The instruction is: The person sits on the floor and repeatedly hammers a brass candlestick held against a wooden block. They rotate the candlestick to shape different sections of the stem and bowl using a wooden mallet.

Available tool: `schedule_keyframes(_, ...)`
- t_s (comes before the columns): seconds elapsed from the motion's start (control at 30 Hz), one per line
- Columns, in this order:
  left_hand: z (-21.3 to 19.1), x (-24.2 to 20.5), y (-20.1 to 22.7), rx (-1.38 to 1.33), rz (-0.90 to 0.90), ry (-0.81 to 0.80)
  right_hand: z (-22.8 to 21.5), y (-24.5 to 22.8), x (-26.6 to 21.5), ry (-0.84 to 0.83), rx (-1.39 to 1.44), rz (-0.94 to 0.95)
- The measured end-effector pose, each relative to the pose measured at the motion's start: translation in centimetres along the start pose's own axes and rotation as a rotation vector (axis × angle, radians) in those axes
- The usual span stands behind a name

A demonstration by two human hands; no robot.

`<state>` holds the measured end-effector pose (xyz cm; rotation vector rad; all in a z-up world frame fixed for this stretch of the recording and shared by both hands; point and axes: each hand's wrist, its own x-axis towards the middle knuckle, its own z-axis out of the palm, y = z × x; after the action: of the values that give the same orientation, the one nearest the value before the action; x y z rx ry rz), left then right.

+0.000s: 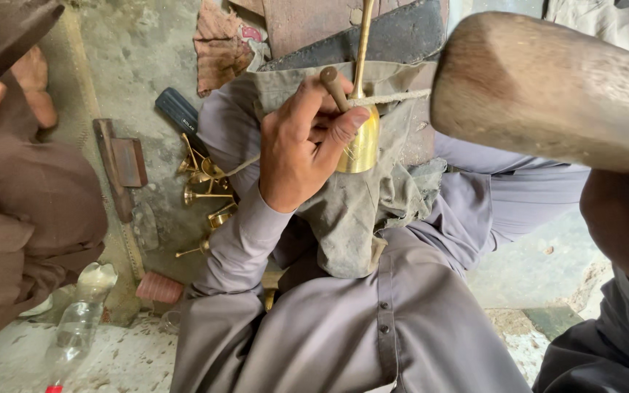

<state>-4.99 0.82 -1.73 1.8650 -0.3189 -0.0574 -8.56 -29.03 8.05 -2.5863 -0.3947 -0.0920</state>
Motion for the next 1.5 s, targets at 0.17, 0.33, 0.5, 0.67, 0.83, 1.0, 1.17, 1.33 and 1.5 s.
schedule_keyframes(0.17, 0.0, 0.0, 0.0, 0.054, 0.058, -0.01, 0.5, 0.7, 1.8, -0.022, -0.017, -0.046)
schedule_keyframes(0.33, 0.0, 0.0, -0.2, 0.064, 0.064, -0.016, 0.9, 0.9, 3.6, -0.039, -0.021, -0.093)
schedule_keyframes(0.5, 0.1, -0.2, 0.0, 0.185, 0.124, -0.03, 0.9, 0.9, 4.9, -0.054, -0.03, -0.129)
schedule_keyframes(0.67, 0.1, -0.2, -0.2, 0.121, 0.078, -0.052, 0.8, 1.1, 6.1, -0.064, -0.013, -0.162)
schedule_keyframes(0.83, 0.1, 0.1, -0.2, 0.222, 0.104, -0.066, 0.8, 1.5, 6.2, -0.065, -0.001, -0.166)
schedule_keyframes(1.0, 0.0, 0.5, 0.1, 0.229, 0.154, -0.078, 0.8, 1.9, 6.1, -0.074, 0.006, -0.173)
schedule_keyframes(1.17, 0.1, 1.3, 0.6, 0.27, 0.145, -0.148, 1.1, 2.8, 5.5, -0.065, -0.01, -0.167)
schedule_keyframes(1.33, -0.4, 2.5, 1.1, 0.273, 0.232, -0.257, 2.3, 4.1, 2.8, -0.022, -0.053, -0.1)
schedule_keyframes(1.5, 0.1, 3.6, 1.5, 0.321, 0.198, -0.421, 3.2, 4.2, 0.4, 0.039, 0.073, 0.012)
